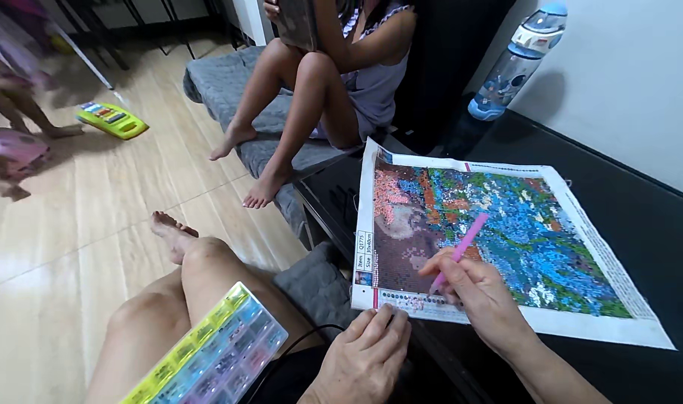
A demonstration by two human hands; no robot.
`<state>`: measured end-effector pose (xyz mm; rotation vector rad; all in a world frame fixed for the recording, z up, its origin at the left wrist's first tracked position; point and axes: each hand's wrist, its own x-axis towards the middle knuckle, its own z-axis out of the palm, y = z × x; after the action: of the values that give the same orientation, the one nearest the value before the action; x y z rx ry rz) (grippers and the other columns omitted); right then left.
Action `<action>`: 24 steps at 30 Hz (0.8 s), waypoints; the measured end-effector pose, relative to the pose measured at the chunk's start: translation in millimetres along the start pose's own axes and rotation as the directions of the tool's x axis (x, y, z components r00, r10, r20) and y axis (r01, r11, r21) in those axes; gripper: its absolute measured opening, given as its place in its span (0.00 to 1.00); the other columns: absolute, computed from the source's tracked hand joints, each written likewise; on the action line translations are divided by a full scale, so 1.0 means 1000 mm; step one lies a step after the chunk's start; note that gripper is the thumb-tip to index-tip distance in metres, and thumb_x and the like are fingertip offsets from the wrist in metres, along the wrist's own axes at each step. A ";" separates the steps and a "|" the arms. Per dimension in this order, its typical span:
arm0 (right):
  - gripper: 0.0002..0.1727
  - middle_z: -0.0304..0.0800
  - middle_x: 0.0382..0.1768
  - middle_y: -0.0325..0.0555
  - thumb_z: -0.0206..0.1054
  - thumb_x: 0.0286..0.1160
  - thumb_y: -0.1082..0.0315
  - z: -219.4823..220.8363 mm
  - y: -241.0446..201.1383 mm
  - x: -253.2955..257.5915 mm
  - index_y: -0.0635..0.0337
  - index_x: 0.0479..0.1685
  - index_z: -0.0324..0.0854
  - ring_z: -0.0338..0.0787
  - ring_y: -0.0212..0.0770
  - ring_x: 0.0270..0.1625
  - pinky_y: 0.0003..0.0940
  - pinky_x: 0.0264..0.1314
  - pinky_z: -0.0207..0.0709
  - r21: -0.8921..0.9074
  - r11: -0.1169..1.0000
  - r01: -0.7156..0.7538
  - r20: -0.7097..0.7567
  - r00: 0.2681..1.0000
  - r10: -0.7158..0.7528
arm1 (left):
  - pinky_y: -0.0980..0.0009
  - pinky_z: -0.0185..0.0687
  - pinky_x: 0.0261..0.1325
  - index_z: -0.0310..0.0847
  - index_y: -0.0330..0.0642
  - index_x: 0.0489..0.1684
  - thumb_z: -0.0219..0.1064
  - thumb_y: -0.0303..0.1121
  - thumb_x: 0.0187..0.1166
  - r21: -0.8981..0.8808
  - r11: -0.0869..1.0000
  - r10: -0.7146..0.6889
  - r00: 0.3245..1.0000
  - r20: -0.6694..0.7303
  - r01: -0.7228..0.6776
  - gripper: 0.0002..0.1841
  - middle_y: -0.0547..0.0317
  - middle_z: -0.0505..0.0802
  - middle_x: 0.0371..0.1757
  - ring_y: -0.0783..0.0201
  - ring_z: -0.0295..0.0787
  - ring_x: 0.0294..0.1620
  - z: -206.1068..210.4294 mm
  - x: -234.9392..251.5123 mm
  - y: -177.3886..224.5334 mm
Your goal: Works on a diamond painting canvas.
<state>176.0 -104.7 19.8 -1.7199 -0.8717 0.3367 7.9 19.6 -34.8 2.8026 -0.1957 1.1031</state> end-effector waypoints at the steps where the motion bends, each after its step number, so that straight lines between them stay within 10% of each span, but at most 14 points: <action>1: 0.21 0.83 0.30 0.24 0.54 0.88 0.53 0.001 0.002 -0.001 0.48 0.34 0.90 0.73 0.14 0.22 0.10 0.25 0.69 0.005 1.000 0.030 -0.015 0.999 -0.030 | 0.69 0.74 0.71 0.92 0.45 0.46 0.54 0.24 0.83 -0.011 1.000 0.008 1.000 0.001 -0.008 0.16 0.60 0.97 0.57 0.61 0.90 0.62 0.000 0.000 0.000; 11: 0.19 0.89 0.32 0.30 0.62 0.85 0.52 0.011 0.014 -0.004 0.55 0.32 0.87 0.85 0.14 0.36 0.09 0.42 0.80 -0.222 0.915 0.337 0.000 0.938 -0.345 | 0.69 0.79 0.70 0.91 0.38 0.47 0.53 0.22 0.83 -0.066 0.998 0.021 1.000 0.020 -0.020 0.15 0.53 0.96 0.56 0.59 0.93 0.59 0.002 0.001 0.004; 24: 0.21 0.88 0.30 0.33 0.60 0.85 0.51 0.011 0.022 -0.003 0.55 0.28 0.86 0.84 0.19 0.37 0.12 0.45 0.77 -0.356 0.856 0.374 0.020 0.919 -0.394 | 0.69 0.78 0.71 0.91 0.39 0.47 0.53 0.21 0.83 -0.037 0.999 0.020 1.000 0.021 -0.019 0.15 0.54 0.96 0.55 0.59 0.93 0.59 0.002 0.003 0.004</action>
<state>175.3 -100.8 -5.0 -1.8146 -1.2683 -0.1477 10.4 14.9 -33.6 2.7867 -0.2434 1.0626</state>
